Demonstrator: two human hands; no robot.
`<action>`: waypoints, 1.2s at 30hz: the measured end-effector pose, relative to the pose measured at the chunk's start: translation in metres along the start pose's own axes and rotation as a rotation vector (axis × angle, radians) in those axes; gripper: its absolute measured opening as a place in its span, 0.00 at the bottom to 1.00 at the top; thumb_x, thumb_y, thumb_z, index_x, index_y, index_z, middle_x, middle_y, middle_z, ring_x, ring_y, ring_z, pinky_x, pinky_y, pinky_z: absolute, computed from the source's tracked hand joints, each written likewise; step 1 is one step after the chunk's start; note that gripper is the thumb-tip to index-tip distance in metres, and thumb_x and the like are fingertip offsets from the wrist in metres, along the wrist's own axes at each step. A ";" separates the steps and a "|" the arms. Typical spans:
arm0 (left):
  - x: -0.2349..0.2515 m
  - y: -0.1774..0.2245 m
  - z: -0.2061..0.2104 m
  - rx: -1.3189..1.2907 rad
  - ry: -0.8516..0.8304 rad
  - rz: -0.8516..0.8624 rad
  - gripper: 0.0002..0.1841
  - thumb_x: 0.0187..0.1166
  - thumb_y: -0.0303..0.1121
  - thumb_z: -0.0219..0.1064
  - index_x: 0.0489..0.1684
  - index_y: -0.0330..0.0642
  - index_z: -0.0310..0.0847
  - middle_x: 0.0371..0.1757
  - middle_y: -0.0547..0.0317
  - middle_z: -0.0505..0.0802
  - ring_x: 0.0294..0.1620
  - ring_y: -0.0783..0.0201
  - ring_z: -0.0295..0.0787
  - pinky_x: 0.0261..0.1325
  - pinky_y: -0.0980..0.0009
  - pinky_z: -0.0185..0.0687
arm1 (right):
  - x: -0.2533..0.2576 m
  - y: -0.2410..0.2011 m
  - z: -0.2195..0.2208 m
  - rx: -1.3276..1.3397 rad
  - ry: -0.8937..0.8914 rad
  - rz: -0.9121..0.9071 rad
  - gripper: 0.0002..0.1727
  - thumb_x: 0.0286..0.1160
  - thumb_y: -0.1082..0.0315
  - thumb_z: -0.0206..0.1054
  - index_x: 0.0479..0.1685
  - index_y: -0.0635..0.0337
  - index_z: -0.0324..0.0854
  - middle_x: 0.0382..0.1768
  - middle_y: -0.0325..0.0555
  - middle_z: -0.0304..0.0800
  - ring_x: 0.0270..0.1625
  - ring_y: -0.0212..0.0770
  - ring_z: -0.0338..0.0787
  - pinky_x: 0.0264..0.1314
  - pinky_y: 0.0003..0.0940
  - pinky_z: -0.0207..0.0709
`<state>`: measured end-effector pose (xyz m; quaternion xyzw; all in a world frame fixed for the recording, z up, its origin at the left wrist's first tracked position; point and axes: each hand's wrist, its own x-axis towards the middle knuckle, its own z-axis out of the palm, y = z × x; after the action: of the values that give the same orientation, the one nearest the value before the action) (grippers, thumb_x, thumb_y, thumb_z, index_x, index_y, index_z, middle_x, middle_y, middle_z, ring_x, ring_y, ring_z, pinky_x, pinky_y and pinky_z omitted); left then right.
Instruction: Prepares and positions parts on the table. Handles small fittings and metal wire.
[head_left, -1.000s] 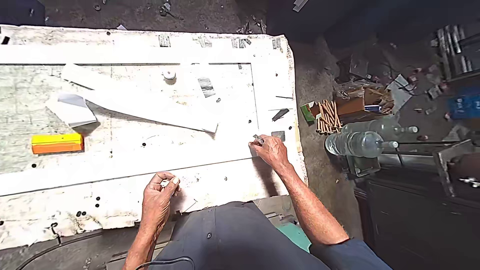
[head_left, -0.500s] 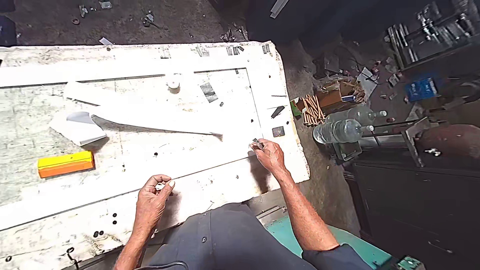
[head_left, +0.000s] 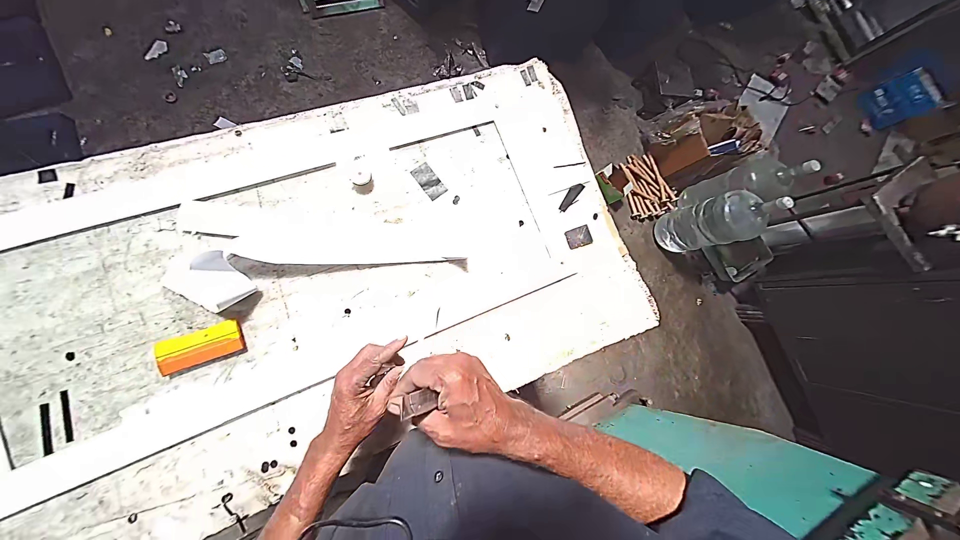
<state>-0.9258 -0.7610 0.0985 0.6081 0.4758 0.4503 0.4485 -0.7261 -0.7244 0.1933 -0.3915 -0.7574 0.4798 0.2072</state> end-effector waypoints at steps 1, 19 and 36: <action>-0.004 0.004 -0.004 -0.013 0.008 0.032 0.16 0.82 0.32 0.68 0.66 0.45 0.88 0.49 0.60 0.94 0.50 0.71 0.90 0.57 0.74 0.88 | 0.001 -0.010 0.004 0.035 -0.013 -0.044 0.06 0.71 0.63 0.72 0.40 0.52 0.92 0.34 0.38 0.94 0.38 0.34 0.92 0.38 0.39 0.85; -0.092 0.118 -0.090 0.255 0.585 0.239 0.10 0.79 0.34 0.73 0.54 0.58 0.92 0.56 0.77 0.91 0.55 0.76 0.88 0.58 0.80 0.86 | -0.007 -0.061 0.014 0.276 -0.171 -0.611 0.25 0.80 0.61 0.70 0.73 0.67 0.82 0.26 0.44 0.88 0.26 0.36 0.83 0.29 0.30 0.77; -0.220 0.255 -0.245 0.414 1.138 0.282 0.04 0.77 0.28 0.69 0.44 0.46 0.82 0.44 0.67 0.90 0.42 0.74 0.85 0.51 0.80 0.81 | 0.040 0.072 0.048 -0.254 -0.207 -0.241 0.18 0.81 0.53 0.63 0.62 0.44 0.92 0.43 0.42 0.97 0.41 0.42 0.94 0.45 0.45 0.87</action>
<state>-1.1515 -0.9853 0.3671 0.4043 0.6330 0.6569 -0.0663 -0.7550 -0.7031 0.1052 -0.2696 -0.8703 0.3901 0.1330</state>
